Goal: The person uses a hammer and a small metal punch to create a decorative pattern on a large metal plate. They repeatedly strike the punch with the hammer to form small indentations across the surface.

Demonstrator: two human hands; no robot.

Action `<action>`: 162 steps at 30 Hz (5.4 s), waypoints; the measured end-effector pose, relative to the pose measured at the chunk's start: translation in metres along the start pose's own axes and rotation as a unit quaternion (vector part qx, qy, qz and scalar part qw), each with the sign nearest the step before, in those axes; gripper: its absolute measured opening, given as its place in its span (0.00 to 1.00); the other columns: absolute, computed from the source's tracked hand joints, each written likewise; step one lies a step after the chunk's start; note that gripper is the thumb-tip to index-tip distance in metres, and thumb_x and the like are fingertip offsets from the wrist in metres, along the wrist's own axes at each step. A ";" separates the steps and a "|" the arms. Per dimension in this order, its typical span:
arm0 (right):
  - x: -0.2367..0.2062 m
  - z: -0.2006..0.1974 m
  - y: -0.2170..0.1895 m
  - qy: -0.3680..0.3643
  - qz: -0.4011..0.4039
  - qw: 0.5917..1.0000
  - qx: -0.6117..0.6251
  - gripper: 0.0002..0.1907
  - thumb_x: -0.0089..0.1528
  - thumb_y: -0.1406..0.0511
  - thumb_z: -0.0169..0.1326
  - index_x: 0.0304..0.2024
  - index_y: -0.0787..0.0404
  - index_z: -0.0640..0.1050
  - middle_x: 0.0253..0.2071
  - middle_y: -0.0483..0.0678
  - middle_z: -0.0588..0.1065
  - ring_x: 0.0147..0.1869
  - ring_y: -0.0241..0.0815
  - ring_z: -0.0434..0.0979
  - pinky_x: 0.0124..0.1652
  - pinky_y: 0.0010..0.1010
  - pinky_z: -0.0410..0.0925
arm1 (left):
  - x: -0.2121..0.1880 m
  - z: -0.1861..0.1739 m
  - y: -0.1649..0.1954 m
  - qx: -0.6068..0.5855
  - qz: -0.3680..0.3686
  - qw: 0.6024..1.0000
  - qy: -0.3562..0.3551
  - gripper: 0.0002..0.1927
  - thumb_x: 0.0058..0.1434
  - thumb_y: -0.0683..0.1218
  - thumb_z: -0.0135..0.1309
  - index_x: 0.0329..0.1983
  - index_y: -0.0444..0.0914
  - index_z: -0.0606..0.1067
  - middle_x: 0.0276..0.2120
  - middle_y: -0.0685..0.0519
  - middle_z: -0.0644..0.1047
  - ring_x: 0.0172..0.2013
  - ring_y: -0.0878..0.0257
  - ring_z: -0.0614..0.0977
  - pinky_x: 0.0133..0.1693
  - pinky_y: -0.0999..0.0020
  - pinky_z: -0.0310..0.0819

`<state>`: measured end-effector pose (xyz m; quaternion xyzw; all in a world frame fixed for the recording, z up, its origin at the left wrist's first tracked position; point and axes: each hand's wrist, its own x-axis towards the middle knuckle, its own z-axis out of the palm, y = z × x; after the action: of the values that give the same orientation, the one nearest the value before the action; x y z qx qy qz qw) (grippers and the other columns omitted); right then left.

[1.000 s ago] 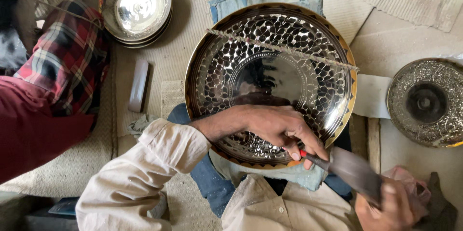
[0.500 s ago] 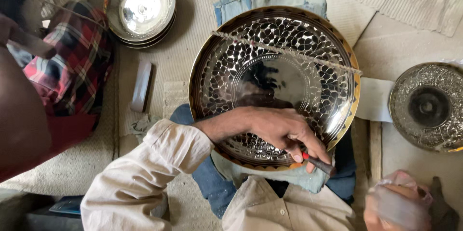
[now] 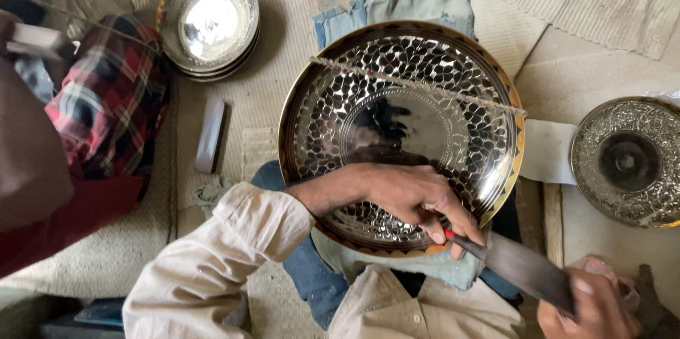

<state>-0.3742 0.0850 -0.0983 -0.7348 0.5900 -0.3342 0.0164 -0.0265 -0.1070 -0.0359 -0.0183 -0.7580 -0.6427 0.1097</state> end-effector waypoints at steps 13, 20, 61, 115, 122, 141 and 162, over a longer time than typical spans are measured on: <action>-0.005 -0.003 0.004 -0.008 0.019 1.000 0.014 0.19 0.56 0.64 0.62 0.46 0.65 0.73 0.39 0.52 0.76 0.45 0.48 0.78 0.52 0.37 0.73 | 0.002 -0.005 0.006 0.004 -0.011 1.000 0.020 0.26 0.65 0.38 0.59 0.67 0.46 0.73 0.48 0.60 0.85 0.46 0.68 0.85 0.45 0.66 0.80; -0.008 0.004 0.009 0.048 0.130 0.962 0.236 0.17 0.58 0.67 0.67 0.41 0.60 0.71 0.33 0.48 0.76 0.35 0.41 0.78 0.46 0.30 0.73 | 0.002 0.001 -0.004 0.003 -0.043 0.999 0.023 0.27 0.64 0.39 0.61 0.66 0.47 0.73 0.50 0.59 0.85 0.44 0.69 0.86 0.42 0.68 0.80; -0.040 -0.031 0.020 -0.188 0.173 0.963 -0.082 0.13 0.55 0.63 0.66 0.41 0.59 0.80 0.33 0.51 0.80 0.37 0.46 0.81 0.45 0.36 0.75 | -0.018 0.023 0.014 -0.054 -0.060 0.994 0.080 0.26 0.64 0.38 0.61 0.66 0.41 0.73 0.47 0.53 0.85 0.43 0.64 0.88 0.43 0.67 0.84; 0.050 -0.030 0.000 -0.190 0.038 0.979 -0.068 0.36 0.45 0.62 0.68 0.58 0.58 0.78 0.42 0.54 0.81 0.43 0.49 0.83 0.48 0.39 0.75 | -0.016 0.025 0.019 -0.017 -0.074 0.991 0.114 0.24 0.66 0.38 0.58 0.64 0.42 0.69 0.46 0.58 0.85 0.38 0.66 0.86 0.37 0.68 0.81; 0.053 -0.027 -0.009 -0.171 0.094 0.980 -0.048 0.35 0.46 0.63 0.67 0.57 0.62 0.76 0.42 0.55 0.80 0.44 0.51 0.83 0.49 0.42 0.74 | -0.017 0.024 0.021 -0.019 -0.066 0.991 0.116 0.24 0.66 0.37 0.58 0.64 0.42 0.70 0.46 0.57 0.85 0.39 0.66 0.86 0.38 0.67 0.80; 0.051 -0.021 0.010 -0.284 0.050 0.955 -0.066 0.39 0.45 0.67 0.67 0.61 0.63 0.74 0.42 0.55 0.81 0.42 0.48 0.84 0.48 0.39 0.76 | -0.022 0.024 0.010 -0.001 -0.067 0.992 0.108 0.29 0.63 0.33 0.58 0.67 0.43 0.69 0.47 0.58 0.85 0.38 0.68 0.86 0.35 0.68 0.79; 0.040 -0.009 -0.027 -0.090 0.182 0.976 0.074 0.23 0.47 0.71 0.74 0.38 0.67 0.73 0.31 0.52 0.78 0.31 0.41 0.79 0.41 0.29 0.71 | -0.019 0.034 0.030 -0.035 -0.046 0.981 0.185 0.35 0.61 0.24 0.51 0.70 0.40 0.67 0.50 0.50 0.83 0.49 0.62 0.86 0.48 0.66 0.85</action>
<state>-0.3527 0.0614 -0.0617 -0.6388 0.6836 -0.3010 0.1844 -0.0076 -0.0662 -0.0157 0.1318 -0.7016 -0.6656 0.2179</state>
